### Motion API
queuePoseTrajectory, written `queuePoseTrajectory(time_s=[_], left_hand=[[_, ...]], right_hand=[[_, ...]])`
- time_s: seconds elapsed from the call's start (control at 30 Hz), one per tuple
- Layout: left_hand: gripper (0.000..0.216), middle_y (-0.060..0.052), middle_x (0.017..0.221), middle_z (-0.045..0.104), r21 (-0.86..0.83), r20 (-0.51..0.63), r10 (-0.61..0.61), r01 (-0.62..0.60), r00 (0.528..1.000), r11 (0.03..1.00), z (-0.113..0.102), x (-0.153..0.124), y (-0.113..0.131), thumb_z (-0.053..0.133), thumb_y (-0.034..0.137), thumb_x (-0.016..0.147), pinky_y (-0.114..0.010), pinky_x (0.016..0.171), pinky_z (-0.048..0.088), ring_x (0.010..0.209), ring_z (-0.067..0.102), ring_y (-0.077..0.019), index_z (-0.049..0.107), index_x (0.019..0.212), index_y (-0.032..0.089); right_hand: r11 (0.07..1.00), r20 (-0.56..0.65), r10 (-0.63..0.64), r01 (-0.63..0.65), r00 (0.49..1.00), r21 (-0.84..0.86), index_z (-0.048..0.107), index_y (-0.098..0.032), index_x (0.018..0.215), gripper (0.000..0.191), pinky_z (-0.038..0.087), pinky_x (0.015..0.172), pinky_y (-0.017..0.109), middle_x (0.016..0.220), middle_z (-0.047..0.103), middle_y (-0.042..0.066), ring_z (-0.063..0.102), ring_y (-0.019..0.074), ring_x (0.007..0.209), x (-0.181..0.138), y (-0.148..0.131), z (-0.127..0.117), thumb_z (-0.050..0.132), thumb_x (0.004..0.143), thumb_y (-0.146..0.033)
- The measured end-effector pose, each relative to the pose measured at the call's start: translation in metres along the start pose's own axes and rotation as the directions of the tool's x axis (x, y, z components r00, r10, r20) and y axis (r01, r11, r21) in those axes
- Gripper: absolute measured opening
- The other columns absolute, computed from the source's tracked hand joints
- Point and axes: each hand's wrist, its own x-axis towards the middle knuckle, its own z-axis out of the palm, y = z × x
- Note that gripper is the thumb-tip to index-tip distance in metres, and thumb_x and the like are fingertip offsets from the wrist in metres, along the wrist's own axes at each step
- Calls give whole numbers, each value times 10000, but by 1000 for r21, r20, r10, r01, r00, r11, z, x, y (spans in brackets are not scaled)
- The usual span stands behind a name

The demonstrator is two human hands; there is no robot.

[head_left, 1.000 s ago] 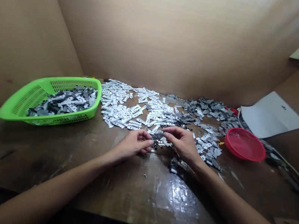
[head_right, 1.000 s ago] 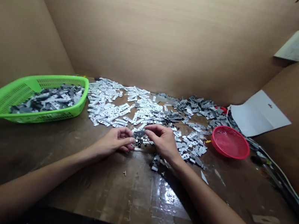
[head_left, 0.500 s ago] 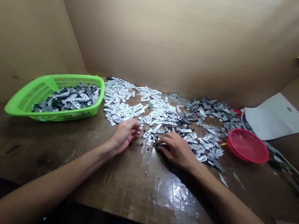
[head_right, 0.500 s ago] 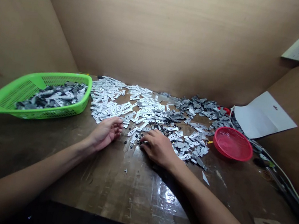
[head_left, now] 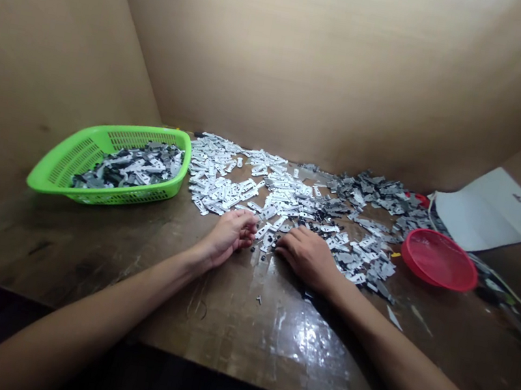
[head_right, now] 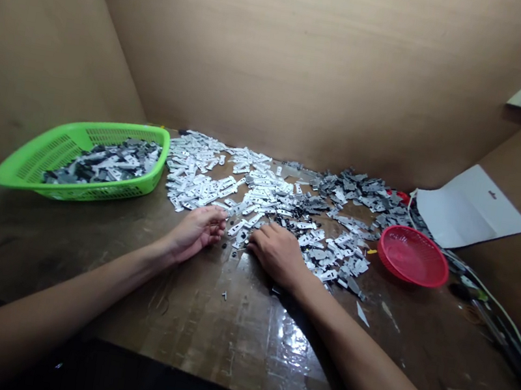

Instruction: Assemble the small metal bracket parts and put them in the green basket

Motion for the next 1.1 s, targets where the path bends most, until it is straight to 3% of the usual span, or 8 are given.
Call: queuePoseTrajectory(time_s=[0.23, 0.43, 0.63, 1.1], left_hand=[[183, 1, 653, 546, 91, 95, -109, 101, 989, 991, 4, -4, -2, 642, 268, 705, -175, 494, 427, 514, 525, -63, 506, 726, 147], [178, -38, 659, 590, 271, 130, -194, 153, 972, 950, 12, -11, -9, 633, 278, 705, -196, 517, 443, 527, 537, -75, 540, 722, 128], [186, -39, 656, 594, 244, 133, -210, 173, 969, 954, 11, -10, -8, 639, 279, 702, -187, 517, 439, 521, 541, -72, 543, 724, 122], [196, -50, 646, 611, 198, 96, -199, 177, 975, 964, 13, -11, -6, 665, 277, 693, -185, 513, 443, 508, 553, -70, 555, 714, 116]], right_hand=[[940, -209, 219, -149, 953, 306, 619, -195, 894, 122, 422, 687, 287, 849, 624, 47, 559, 167, 775, -4, 15, -21, 526, 859, -267], [855, -154, 269, -162, 951, 493, 627, -200, 847, 98, 435, 648, 275, 806, 617, 24, 566, 151, 734, -4, 10, -25, 564, 833, -273], [881, -116, 181, -108, 977, 462, 651, -203, 841, 88, 438, 706, 300, 832, 591, 43, 556, 165, 784, -5, 7, -21, 580, 817, -250], [896, -163, 190, -103, 968, 433, 650, -194, 851, 96, 453, 676, 303, 831, 584, 57, 558, 175, 770, -5, 5, -20, 573, 819, -241]])
